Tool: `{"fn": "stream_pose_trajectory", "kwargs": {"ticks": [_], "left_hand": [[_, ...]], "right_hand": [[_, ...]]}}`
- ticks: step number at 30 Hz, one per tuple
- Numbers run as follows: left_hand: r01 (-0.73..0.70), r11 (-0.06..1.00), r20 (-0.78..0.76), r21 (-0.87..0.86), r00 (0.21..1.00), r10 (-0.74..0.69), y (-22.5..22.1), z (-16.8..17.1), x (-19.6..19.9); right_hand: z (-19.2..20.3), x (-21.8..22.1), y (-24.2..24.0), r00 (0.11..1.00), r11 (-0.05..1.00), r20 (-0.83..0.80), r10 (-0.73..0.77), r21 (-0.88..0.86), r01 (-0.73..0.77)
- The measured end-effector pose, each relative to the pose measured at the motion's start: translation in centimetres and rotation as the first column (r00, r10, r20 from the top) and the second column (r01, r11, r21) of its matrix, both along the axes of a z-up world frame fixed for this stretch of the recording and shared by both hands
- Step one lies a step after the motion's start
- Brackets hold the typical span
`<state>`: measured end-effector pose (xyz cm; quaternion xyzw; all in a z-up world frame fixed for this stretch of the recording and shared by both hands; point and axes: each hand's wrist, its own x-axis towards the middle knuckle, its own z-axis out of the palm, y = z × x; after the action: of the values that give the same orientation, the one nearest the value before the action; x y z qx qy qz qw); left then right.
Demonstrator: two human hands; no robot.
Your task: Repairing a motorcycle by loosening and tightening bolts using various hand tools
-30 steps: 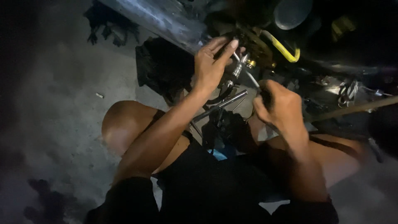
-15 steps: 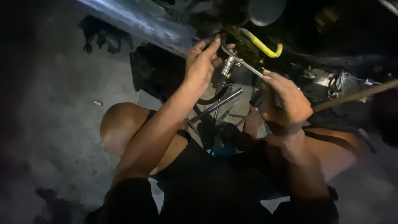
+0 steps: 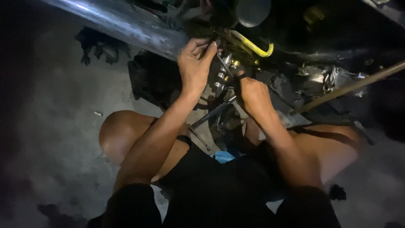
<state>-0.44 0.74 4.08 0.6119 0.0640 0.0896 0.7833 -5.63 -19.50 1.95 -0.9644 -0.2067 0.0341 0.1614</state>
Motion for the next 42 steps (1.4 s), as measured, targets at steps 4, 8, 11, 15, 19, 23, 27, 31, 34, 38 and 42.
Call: {"fn": "stream_pose_trajectory", "kwargs": {"ticks": [4,8,11,15,19,23,27,31,34,38,42], "left_hand": [[0.001,1.000,0.045,-0.012,0.999,-0.001,-0.3,1.8,-1.5],[-0.015,0.992,-0.031,0.126,0.999,0.019,0.6,2.1,-1.6],[-0.092,0.994,-0.050,0.063,0.994,0.095,1.1,1.0,-0.8],[-0.051,0.997,-0.044,-0.061,0.998,0.049,0.9,1.6,-0.6],[-0.006,0.992,-0.120,-0.123,0.993,-0.009,0.6,2.9,-0.8],[0.015,0.980,-0.189,-0.200,0.980,-0.054,0.6,1.5,-0.3],[0.002,0.940,-0.319,-0.342,0.940,-0.118,1.2,0.5,0.2],[0.043,0.919,-0.295,-0.393,0.940,-0.171,1.1,1.4,0.2],[0.035,0.945,-0.243,-0.325,0.963,-0.119,0.6,1.1,0.1],[-0.009,0.965,-0.255,-0.263,0.965,-0.060,0.3,0.1,0.2],[-0.024,0.993,-0.153,-0.118,0.988,0.005,-0.2,-0.5,0.3]], "right_hand": [[-2.4,0.1,-0.1,0.999,0.999,-0.019,0.049,0.013,-0.049],[2.4,-0.3,0.6,0.994,0.998,-0.087,0.067,0.013,-0.066],[5.4,-1.0,1.1,0.997,0.993,0.050,0.063,0.093,-0.068],[9.7,-1.8,2.0,0.992,0.987,0.122,0.018,0.154,-0.037],[12.4,-2.5,2.2,0.984,0.973,0.172,-0.036,0.230,-0.005],[12.9,-3.1,2.2,0.954,0.931,0.280,-0.104,0.365,-0.006],[11.8,-3.1,1.8,0.921,0.855,0.377,-0.096,0.504,-0.117],[12.2,-2.9,1.9,0.901,0.876,0.412,-0.134,0.475,-0.087],[12.6,-2.7,0.5,0.917,0.942,0.370,-0.151,0.335,0.020],[10.1,-1.9,-0.7,0.944,0.964,0.289,-0.162,0.249,0.089],[2.5,-1.3,-1.3,0.993,0.995,0.081,-0.084,0.051,0.080]]}}
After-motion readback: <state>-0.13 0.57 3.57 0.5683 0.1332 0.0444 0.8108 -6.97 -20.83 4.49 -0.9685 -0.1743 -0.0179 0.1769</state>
